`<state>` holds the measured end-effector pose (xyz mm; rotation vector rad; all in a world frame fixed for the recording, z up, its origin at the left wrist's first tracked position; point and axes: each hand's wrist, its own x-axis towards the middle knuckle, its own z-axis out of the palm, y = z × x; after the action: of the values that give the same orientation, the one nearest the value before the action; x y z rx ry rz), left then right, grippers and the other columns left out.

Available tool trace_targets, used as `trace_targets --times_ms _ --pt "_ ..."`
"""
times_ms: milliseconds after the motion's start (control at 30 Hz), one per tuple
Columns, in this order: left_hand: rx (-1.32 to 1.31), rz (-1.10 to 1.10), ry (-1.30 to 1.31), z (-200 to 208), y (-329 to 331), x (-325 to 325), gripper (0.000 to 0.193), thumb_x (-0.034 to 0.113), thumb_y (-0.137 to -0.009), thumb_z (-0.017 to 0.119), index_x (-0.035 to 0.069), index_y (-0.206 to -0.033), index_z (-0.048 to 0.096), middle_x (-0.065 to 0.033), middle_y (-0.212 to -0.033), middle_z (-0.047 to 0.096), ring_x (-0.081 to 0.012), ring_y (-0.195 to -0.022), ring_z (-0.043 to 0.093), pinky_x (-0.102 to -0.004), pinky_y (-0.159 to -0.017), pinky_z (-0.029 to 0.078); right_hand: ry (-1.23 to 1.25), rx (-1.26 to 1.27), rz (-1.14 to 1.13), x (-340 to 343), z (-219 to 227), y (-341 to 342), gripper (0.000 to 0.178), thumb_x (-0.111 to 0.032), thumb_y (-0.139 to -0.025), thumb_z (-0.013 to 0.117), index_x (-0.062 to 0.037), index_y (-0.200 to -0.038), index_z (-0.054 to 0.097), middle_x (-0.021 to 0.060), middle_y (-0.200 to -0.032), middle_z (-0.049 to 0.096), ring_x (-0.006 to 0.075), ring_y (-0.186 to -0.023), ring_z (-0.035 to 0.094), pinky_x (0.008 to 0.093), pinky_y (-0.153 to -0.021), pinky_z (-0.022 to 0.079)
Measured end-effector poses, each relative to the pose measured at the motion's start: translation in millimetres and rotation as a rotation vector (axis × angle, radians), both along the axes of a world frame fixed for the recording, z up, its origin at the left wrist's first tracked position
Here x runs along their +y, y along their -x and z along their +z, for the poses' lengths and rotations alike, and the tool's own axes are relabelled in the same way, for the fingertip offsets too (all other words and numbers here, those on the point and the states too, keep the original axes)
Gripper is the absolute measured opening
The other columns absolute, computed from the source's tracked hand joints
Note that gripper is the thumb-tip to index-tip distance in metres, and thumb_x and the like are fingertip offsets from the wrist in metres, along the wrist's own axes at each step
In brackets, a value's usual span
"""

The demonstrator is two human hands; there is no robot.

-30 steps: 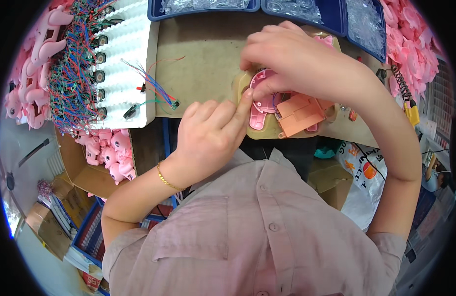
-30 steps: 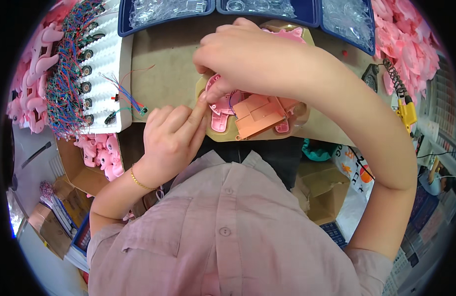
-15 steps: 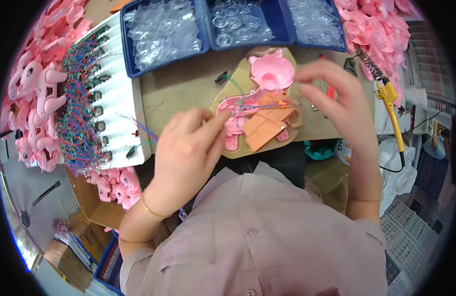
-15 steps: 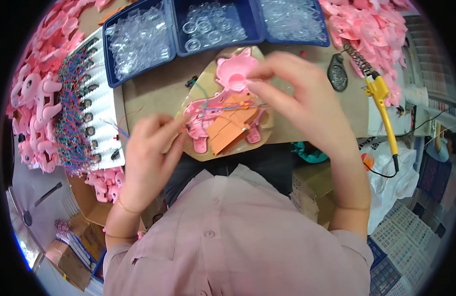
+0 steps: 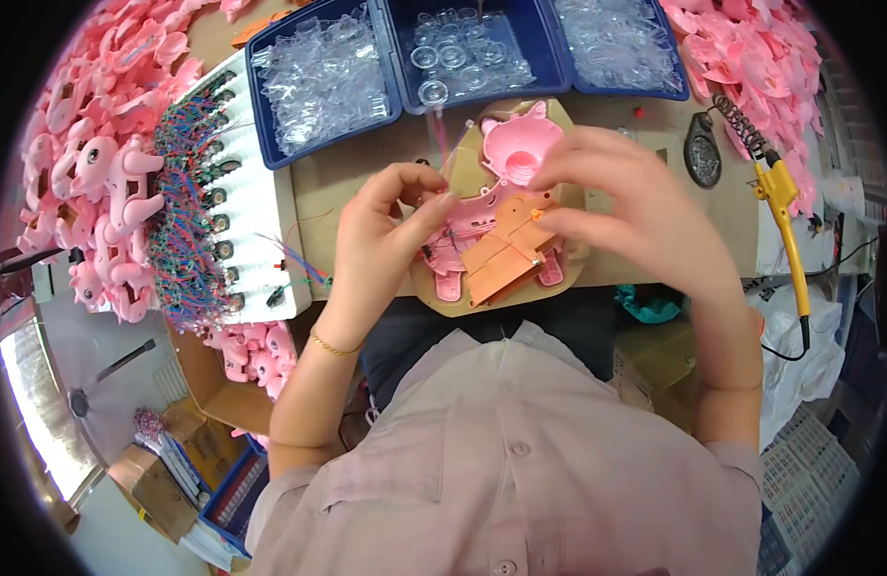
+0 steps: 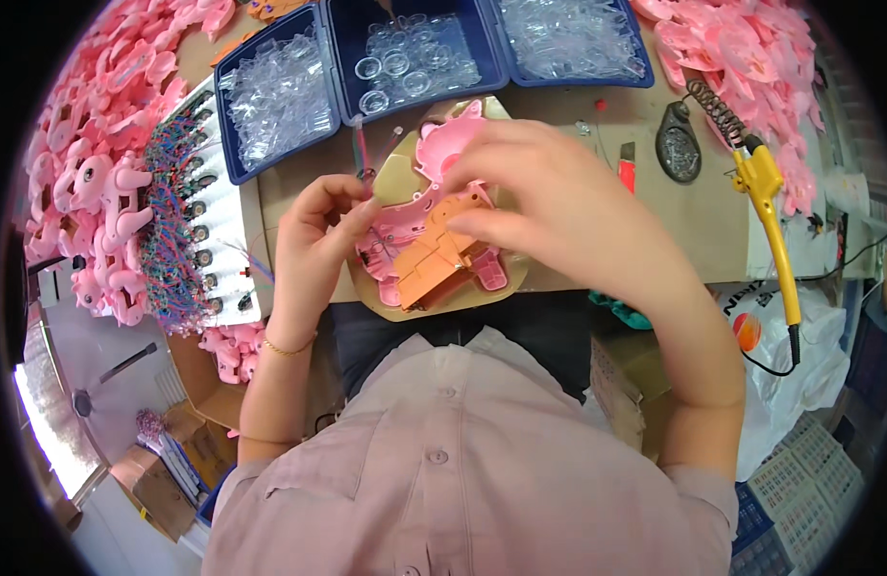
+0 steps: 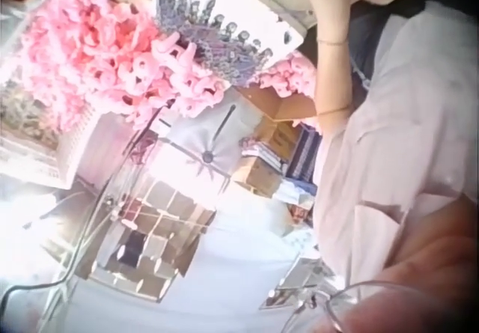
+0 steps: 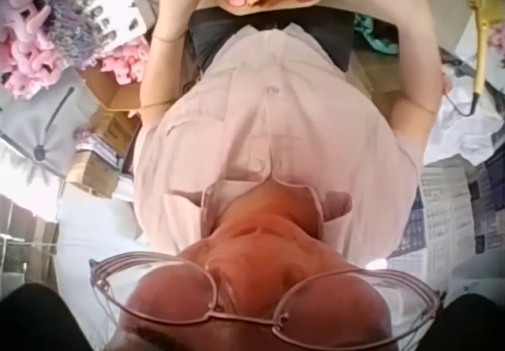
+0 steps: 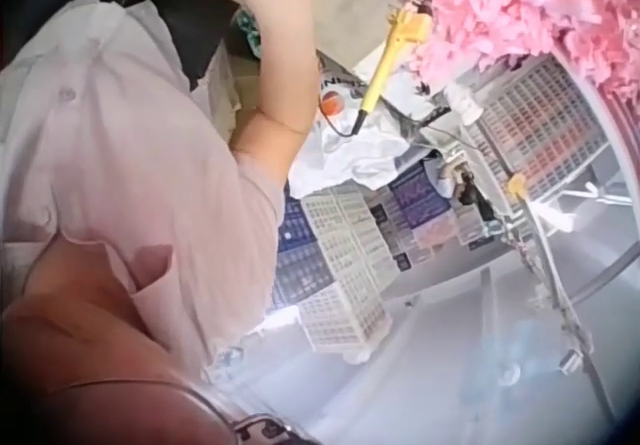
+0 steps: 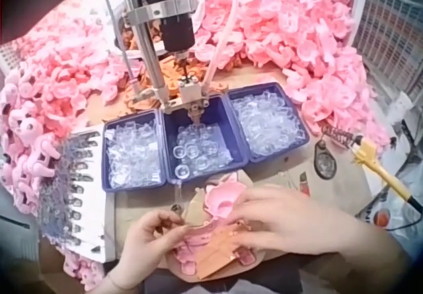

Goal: Assembling plastic toy pink unicorns by inserting electronic components and soldering wires.

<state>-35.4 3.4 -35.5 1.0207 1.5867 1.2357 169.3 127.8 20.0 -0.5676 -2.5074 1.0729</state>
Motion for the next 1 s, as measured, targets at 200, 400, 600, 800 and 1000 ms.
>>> trace_targets --times_ms 200,400,600,800,1000 --pt "-0.054 0.060 0.183 5.9 4.0 2.8 0.018 0.012 -0.083 0.069 -0.001 -0.094 0.065 -0.0018 -0.077 0.060 -0.0075 -0.071 0.053 -0.0228 -0.059 0.044 -0.033 -0.256 0.028 -23.9 7.3 5.9 0.013 -0.012 -0.078 0.066 -0.0028 -0.077 0.058 0.0082 -0.084 0.055 0.0261 -0.085 0.054 0.0349 -0.072 0.043" --pt "0.176 -0.120 -0.023 -3.1 -2.7 4.9 0.013 0.011 -0.089 0.062 -0.002 -0.093 0.062 0.0003 -0.083 0.063 -0.0059 -0.078 0.055 -0.0205 -0.072 0.045 0.068 -0.227 0.062 -89.1 -6.2 -20.7 0.016 -0.012 -0.074 0.072 -0.0053 -0.084 0.061 0.0056 -0.091 0.058 0.0187 -0.082 0.056 0.0339 -0.072 0.043" --pt "0.075 -0.070 -0.057 -0.9 -2.5 7.0 0.016 0.014 -0.084 0.067 0.000 -0.093 0.066 -0.0055 -0.074 0.061 -0.0133 -0.069 0.056 -0.0266 -0.065 0.045 0.707 0.283 -0.458 -16.0 -15.0 35.6 0.011 -0.008 -0.087 0.061 -0.0026 -0.098 0.062 0.0011 -0.089 0.060 0.0052 -0.077 0.055 0.0191 -0.065 0.044" --pt "-0.021 -0.156 -0.073 3.0 -4.3 21.0 0.022 0.017 -0.088 0.064 -0.002 -0.099 0.065 -0.0023 -0.076 0.063 -0.0055 -0.071 0.054 -0.0225 -0.064 0.044 0.492 0.177 -0.372 -26.1 -22.2 35.9 0.013 -0.005 -0.085 0.064 -0.0016 -0.097 0.060 0.0009 -0.082 0.060 0.0047 -0.069 0.054 0.0183 -0.060 0.043" --pt "-0.253 -0.009 -0.125 1.4 4.0 16.9 0.021 0.019 -0.096 0.052 0.001 -0.105 0.057 -0.0048 -0.091 0.065 -0.0080 -0.083 0.056 -0.0230 -0.074 0.045 0.645 0.152 -0.135 -56.4 -34.4 -22.2 0.015 0.010 -0.079 0.060 0.0032 -0.092 0.057 0.0086 -0.085 0.061 0.0135 -0.073 0.060 0.0232 -0.063 0.049"
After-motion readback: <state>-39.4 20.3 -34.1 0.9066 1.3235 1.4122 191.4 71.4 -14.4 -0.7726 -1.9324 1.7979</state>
